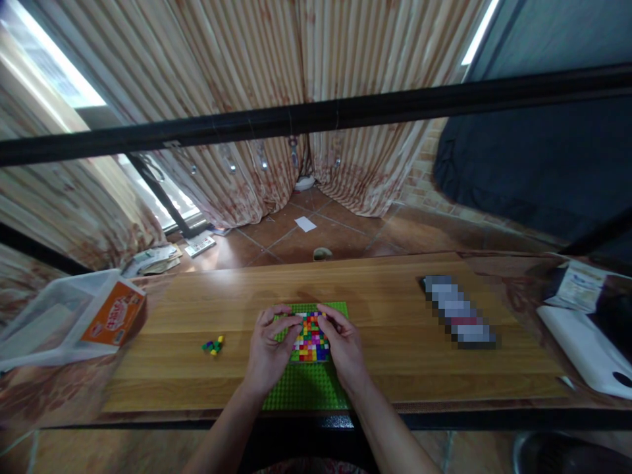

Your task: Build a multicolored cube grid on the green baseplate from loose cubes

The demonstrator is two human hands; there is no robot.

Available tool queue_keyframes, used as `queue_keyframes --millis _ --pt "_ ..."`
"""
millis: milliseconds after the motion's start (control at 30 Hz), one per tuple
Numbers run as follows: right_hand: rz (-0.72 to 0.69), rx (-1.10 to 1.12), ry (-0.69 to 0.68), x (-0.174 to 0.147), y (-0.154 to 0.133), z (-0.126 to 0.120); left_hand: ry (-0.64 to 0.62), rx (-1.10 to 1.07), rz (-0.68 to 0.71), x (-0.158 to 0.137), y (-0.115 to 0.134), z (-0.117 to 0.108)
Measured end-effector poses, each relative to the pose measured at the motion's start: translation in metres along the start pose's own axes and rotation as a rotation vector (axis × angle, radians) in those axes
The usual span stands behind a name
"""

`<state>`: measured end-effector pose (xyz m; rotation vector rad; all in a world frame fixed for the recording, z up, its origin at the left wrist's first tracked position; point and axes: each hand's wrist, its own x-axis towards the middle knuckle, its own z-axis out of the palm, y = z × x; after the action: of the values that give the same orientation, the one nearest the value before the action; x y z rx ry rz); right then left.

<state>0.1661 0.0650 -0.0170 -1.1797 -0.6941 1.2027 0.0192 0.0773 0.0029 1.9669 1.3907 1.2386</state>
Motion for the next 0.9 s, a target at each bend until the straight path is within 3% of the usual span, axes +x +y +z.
queue_keyframes --millis 233,500,900 --pt "-0.024 -0.093 0.012 0.002 -0.005 0.006 -0.011 -0.108 -0.077 0.003 -0.001 0.002" --pt "-0.015 -0.386 -0.021 0.012 -0.009 0.016 -0.007 -0.187 -0.132 0.002 -0.002 0.005" --pt "-0.017 -0.441 -0.059 0.013 -0.009 0.018 0.001 -0.242 -0.175 -0.001 -0.003 0.010"
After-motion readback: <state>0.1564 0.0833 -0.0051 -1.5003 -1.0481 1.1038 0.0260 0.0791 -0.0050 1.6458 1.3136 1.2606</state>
